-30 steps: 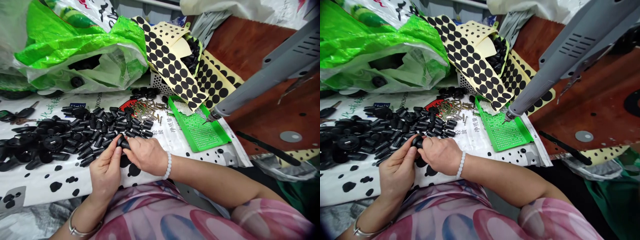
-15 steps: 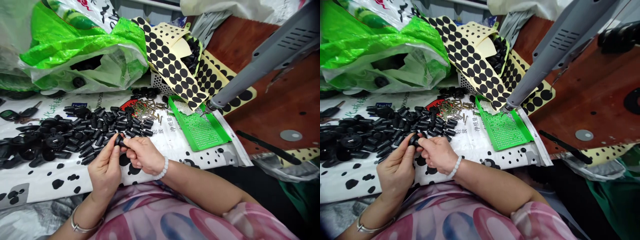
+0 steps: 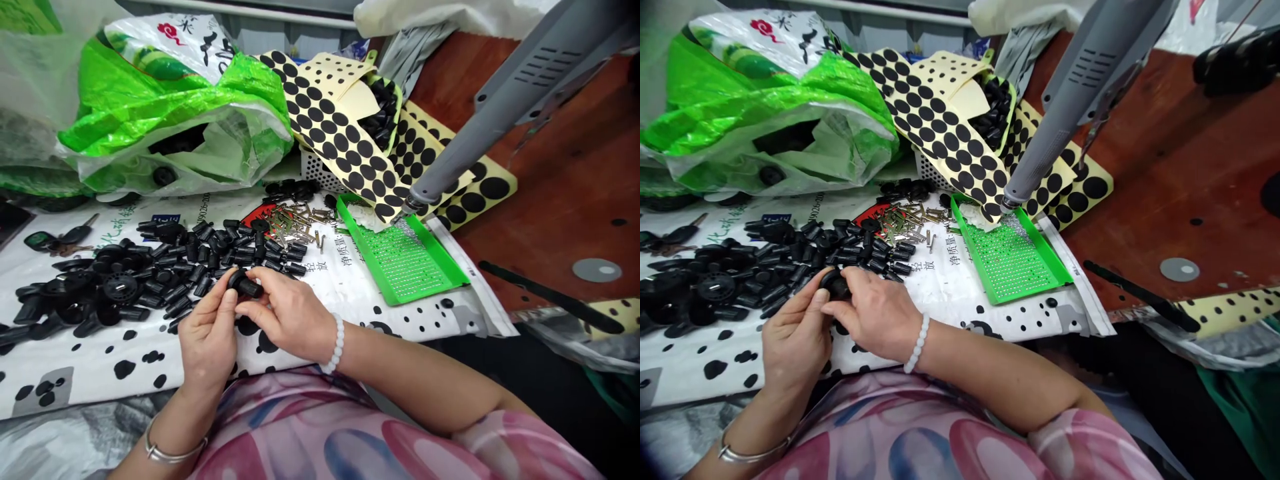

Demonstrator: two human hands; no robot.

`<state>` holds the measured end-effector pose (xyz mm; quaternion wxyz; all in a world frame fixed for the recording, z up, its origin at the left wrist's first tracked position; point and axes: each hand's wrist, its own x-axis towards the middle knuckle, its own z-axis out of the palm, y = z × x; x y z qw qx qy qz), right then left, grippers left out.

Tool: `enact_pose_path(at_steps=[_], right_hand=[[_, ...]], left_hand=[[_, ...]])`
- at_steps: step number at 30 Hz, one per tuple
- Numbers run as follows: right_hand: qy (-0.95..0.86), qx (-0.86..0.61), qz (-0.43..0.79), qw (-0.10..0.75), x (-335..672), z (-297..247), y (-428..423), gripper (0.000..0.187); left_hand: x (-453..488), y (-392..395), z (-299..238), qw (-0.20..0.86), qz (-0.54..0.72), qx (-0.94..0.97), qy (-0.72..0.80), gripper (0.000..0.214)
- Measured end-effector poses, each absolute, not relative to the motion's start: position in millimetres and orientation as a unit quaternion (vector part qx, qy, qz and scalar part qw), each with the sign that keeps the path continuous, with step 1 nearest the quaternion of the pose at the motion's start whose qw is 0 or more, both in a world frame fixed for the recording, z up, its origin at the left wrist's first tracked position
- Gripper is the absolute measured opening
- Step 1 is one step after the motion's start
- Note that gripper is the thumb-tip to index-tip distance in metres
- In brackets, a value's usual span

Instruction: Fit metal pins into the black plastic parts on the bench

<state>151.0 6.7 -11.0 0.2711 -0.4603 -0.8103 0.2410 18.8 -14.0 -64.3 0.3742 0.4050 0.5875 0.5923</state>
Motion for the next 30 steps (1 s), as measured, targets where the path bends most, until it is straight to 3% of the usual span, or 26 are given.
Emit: enact_pose_path(at_steps=[6,13,19,23,25,30], right_hand=[[-0.879,-0.437,0.029,0.190,146.5,-25.6,4.2,0.040],[-0.841,-0.503,0.085,0.179,133.4,-26.1,2.6,0.045],[-0.759,-0.550,0.246,0.248,128.7,-19.0,1.8,0.027],[-0.554,-0.514,0.524,0.392,129.3,-24.8,5.3,0.009],[-0.470,-0.468,0.626,0.410,132.8,-28.1,7.1,0.010],[-0.400,-0.366,0.745,0.387,149.7,-24.5,8.7,0.020]], left_hand=[[19.4,-15.9,-59.2,0.357,0.572,0.432,0.598,0.039],[20.0,-16.1,-57.5,0.339,0.575,0.427,0.611,0.038],[20.8,-16.8,-58.9,0.326,0.580,0.433,0.608,0.039],[20.2,-18.3,-60.2,0.297,0.576,0.454,0.612,0.039],[19.4,-19.8,-56.7,0.272,0.568,0.485,0.607,0.039],[16.0,-27.7,-34.9,0.279,0.597,0.546,0.518,0.054]])
